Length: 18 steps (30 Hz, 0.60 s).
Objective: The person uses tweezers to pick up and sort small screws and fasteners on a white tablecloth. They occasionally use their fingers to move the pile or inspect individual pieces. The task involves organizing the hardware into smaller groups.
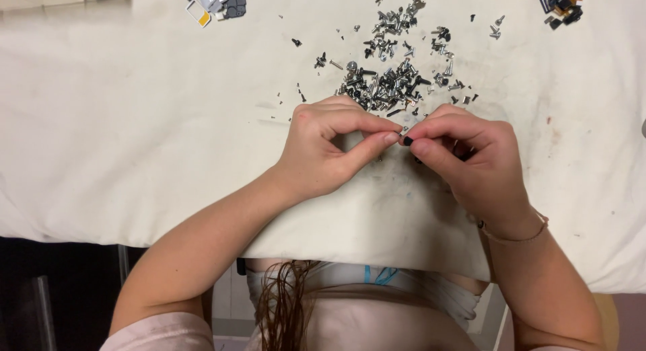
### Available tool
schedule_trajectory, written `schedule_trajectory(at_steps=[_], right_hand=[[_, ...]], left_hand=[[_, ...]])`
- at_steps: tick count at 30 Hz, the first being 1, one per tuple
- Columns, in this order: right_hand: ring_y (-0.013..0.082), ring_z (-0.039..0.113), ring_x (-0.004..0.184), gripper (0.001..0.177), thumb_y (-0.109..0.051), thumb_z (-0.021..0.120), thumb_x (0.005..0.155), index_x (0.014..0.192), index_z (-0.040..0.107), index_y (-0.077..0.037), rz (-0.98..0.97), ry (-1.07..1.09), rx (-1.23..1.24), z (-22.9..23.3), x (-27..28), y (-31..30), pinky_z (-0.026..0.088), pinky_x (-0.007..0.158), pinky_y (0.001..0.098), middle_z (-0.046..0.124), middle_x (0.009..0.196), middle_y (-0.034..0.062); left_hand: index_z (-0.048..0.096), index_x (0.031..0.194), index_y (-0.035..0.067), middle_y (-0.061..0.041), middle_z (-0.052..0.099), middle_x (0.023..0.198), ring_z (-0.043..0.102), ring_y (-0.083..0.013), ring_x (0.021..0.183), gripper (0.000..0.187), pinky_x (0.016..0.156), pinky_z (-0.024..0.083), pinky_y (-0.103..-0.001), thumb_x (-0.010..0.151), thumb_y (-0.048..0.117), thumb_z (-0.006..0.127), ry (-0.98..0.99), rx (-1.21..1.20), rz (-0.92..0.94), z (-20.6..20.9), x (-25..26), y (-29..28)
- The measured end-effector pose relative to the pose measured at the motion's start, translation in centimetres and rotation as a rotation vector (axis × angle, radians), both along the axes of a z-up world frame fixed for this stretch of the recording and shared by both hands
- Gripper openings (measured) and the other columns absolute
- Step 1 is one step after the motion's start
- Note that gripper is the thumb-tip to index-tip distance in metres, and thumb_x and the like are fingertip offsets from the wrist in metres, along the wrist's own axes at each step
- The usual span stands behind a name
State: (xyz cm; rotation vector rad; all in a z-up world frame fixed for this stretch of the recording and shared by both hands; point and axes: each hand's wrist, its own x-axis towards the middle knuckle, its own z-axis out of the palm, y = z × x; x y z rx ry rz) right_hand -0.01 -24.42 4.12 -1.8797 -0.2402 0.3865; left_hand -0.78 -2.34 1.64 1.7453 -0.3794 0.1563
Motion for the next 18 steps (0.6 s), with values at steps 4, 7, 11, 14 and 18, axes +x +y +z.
schedule_trajectory(at_steps=[4,7,11,14,18], right_hand=[[0.0076,0.047,0.067,0.007,-0.005,0.067,0.098,0.099,0.073,-0.003,-0.004,0.041,0.024,0.08,0.05,0.07,0.033,0.057,0.0186,0.066,0.09,0.0061],[0.0094,0.045,0.062,0.01,-0.006,0.064,0.098,0.097,0.072,-0.001,-0.024,0.161,0.103,0.1,0.12,0.27,0.033,0.052,0.0206,0.066,0.09,0.0096],[0.0121,0.042,0.06,0.013,-0.009,0.063,0.098,0.098,0.071,0.001,-0.035,0.269,0.254,-0.23,0.17,0.42,0.033,0.053,0.0231,0.058,0.081,0.0075],[0.0118,0.04,0.058,0.014,-0.01,0.062,0.099,0.098,0.07,0.001,-0.032,0.296,0.311,-0.41,0.19,0.46,0.031,0.052,0.0234,0.056,0.078,0.0059],[0.0113,0.042,0.058,0.013,-0.009,0.062,0.099,0.096,0.07,0.001,-0.031,0.308,0.323,-0.11,0.08,0.66,0.032,0.053,0.0234,0.057,0.077,0.0044]], left_hand=[[0.078,0.099,0.013,0.001,0.078,0.089,0.069,-0.0127,0.077,0.005,0.078,0.055,-0.027,0.094,0.012,0.079,-0.022,0.008,0.005,0.01,-0.09,0.0],[0.077,0.099,0.012,0.0,0.077,0.087,0.068,-0.0146,0.075,0.004,0.077,0.054,-0.029,0.095,0.011,0.077,-0.064,0.011,0.002,0.0,-0.09,0.03],[0.077,0.099,0.01,-0.001,0.077,0.086,0.068,-0.0166,0.073,0.003,0.077,0.053,-0.031,0.096,0.011,0.075,-0.096,0.005,-0.006,0.04,-0.08,0.09],[0.077,0.099,0.01,-0.001,0.077,0.087,0.068,-0.0168,0.074,0.004,0.077,0.053,-0.031,0.097,0.011,0.074,-0.096,0.006,-0.009,0.05,-0.1,0.11],[0.077,0.099,0.01,-0.002,0.078,0.087,0.068,-0.0164,0.074,0.005,0.076,0.054,-0.031,0.097,0.013,0.074,-0.085,0.012,-0.01,0.03,-0.07,0.09]])
